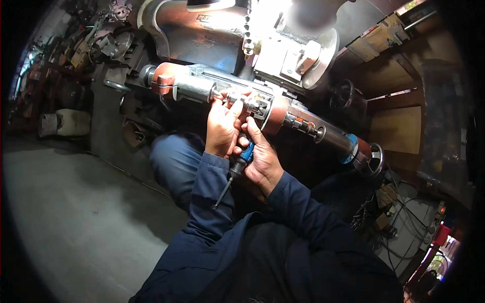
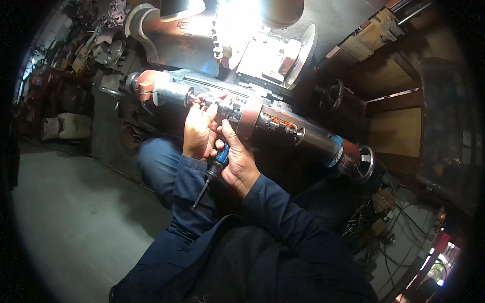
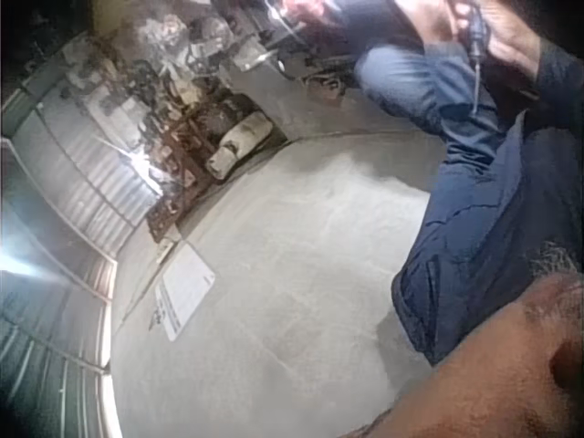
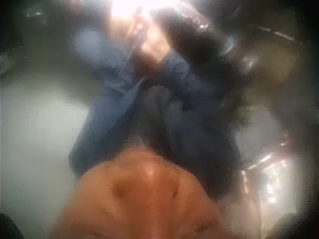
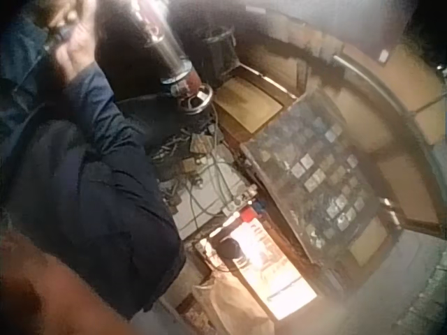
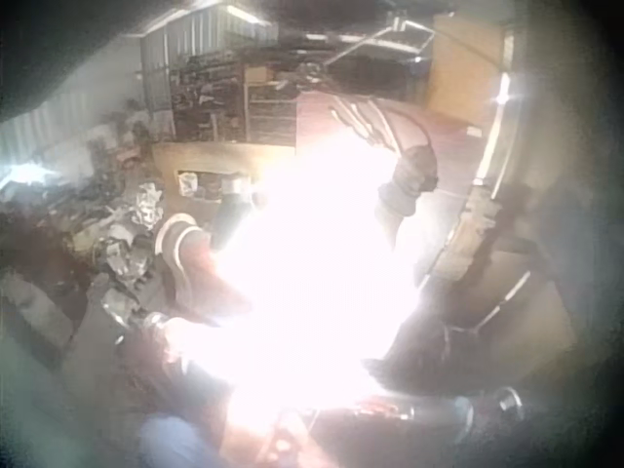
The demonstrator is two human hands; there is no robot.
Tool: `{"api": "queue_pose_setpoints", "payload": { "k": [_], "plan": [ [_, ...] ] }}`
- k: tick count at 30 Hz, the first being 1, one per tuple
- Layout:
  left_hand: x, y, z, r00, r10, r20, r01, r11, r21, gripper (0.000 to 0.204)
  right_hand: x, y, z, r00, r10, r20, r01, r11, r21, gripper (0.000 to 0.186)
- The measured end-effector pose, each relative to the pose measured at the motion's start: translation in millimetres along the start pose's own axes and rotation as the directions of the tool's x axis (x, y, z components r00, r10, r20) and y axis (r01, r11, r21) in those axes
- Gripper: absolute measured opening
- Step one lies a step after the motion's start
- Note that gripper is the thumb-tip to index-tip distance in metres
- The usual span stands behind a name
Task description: The person measures small metal engine components using a digital caliper and then places them into a machine for cleaning or resurfacing.
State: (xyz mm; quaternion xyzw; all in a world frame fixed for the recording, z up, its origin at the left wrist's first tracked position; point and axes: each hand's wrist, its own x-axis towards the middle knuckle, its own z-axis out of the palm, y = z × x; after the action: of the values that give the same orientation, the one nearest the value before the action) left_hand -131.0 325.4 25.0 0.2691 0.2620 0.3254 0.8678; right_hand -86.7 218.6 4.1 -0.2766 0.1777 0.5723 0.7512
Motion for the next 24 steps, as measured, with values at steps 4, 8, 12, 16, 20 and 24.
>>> {"api": "queue_pose_setpoints", "payload": {
  "k": [4, 8, 12, 16, 20, 24],
  "plan": [
    [2, -1, -6, 1.0, -0.021, 0.011, 0.02, 1.0, 0.009, 0.03, -3, 1, 2, 0.999, -0.023, 0.036, 0.021, 0.998, 0.065, 0.026],
    [6, -6, -11, 0.996, 0.031, 0.087, -0.024, 0.997, -0.075, 0.031, -2, 0, 2, 1.0, -0.013, -0.019, 0.014, 0.999, 0.045, 0.026],
    [7, -8, -13, 0.997, 0.022, 0.068, -0.016, 0.996, -0.085, 0.03, -2, 0, -1, 1.0, -0.013, -0.013, 0.013, 0.999, 0.044, 0.025],
    [7, -7, -13, 0.997, -0.008, 0.079, 0.015, 0.996, -0.087, 0.031, -2, 0, -3, 0.994, -0.017, 0.104, 0.007, 0.996, 0.094, 0.024],
    [8, -9, -12, 0.998, 0.048, 0.05, -0.042, 0.993, -0.11, 0.032, -1, 1, -4, 0.998, -0.007, -0.056, 0.007, 1.0, -0.006, 0.025],
    [9, -8, -14, 0.998, 0.012, 0.06, -0.01, 0.999, -0.033, 0.032, -1, 0, -4, 0.998, -0.015, 0.054, 0.012, 0.999, 0.042, 0.025]
  ]
}}
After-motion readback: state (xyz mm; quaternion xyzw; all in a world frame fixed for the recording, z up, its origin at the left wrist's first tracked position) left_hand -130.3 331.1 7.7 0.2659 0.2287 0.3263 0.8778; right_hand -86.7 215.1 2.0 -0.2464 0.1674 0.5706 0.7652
